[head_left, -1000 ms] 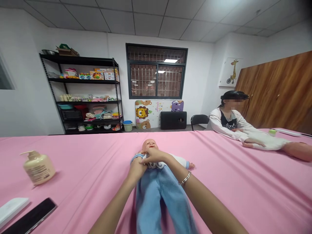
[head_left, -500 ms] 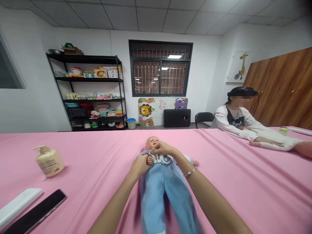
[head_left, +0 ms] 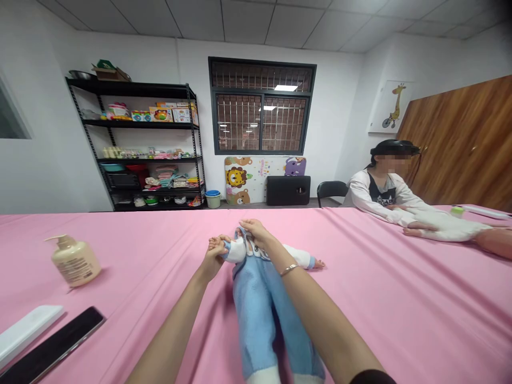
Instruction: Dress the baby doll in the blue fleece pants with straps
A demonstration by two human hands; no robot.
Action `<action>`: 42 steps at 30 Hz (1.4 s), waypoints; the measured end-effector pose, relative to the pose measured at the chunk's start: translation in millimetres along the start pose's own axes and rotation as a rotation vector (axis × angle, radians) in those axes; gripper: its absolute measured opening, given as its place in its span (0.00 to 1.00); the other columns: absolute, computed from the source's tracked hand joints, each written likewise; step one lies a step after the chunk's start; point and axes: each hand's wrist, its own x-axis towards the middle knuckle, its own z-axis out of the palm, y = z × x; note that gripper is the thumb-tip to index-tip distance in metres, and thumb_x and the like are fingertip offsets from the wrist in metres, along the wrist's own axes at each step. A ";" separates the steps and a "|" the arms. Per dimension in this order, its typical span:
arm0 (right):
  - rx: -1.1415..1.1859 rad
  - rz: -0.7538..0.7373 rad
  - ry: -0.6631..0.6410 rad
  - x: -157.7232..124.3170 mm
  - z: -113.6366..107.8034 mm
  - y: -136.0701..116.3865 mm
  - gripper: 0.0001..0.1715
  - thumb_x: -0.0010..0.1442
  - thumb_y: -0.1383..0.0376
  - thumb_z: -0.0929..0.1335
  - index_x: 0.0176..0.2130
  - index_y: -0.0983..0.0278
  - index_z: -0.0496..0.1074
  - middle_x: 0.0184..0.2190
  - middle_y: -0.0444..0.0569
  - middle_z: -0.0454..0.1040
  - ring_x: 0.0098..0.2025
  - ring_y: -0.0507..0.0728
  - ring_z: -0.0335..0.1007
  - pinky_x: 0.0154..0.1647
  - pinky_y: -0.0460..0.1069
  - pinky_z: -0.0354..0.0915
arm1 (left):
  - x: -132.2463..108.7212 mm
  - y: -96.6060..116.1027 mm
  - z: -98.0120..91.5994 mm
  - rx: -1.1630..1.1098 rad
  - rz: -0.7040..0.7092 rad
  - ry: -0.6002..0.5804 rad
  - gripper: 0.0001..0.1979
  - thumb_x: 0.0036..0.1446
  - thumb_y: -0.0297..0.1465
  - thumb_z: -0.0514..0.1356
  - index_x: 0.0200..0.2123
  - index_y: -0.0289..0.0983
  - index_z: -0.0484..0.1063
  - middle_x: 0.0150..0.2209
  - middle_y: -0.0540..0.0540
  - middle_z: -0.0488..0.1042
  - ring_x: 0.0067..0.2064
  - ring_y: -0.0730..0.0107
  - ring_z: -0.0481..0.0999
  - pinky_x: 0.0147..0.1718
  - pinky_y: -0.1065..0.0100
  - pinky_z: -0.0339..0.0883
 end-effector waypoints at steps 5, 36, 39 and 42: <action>-0.170 0.064 0.234 2.8 29.2 19.0 0.27 0.53 0.65 0.65 0.51 0.71 0.56 0.41 0.55 0.68 0.41 0.54 0.66 0.43 0.48 0.62 | 10.5 -5.9 -29.1 -0.213 0.247 0.430 0.08 0.34 0.28 0.55 0.18 0.37 0.54 0.22 0.53 0.63 0.28 0.73 0.67 0.35 0.65 0.66; -0.239 0.063 0.240 -121.3 -93.6 116.5 0.18 0.55 0.60 0.62 0.39 0.71 0.70 0.36 0.55 0.72 0.39 0.57 0.67 0.37 0.48 0.63 | 18.1 0.9 -98.9 0.553 0.482 1.171 0.19 0.35 0.15 0.46 0.34 0.36 0.60 0.29 0.52 0.66 0.33 0.74 0.70 0.40 0.68 0.64; -0.181 0.047 0.236 -123.3 -94.4 116.8 0.16 0.52 0.60 0.65 0.36 0.69 0.71 0.34 0.54 0.73 0.37 0.56 0.67 0.35 0.48 0.63 | 24.2 23.4 -71.1 0.497 0.447 1.037 0.16 0.38 0.18 0.48 0.34 0.35 0.62 0.27 0.51 0.67 0.31 0.73 0.71 0.30 0.72 0.64; -0.144 0.024 0.239 -125.6 -96.8 115.7 0.12 0.47 0.62 0.67 0.32 0.69 0.71 0.31 0.51 0.72 0.34 0.54 0.65 0.34 0.47 0.62 | 22.4 31.6 -31.3 0.543 0.323 0.720 0.13 0.40 0.23 0.51 0.34 0.35 0.65 0.29 0.49 0.69 0.33 0.70 0.72 0.29 0.72 0.65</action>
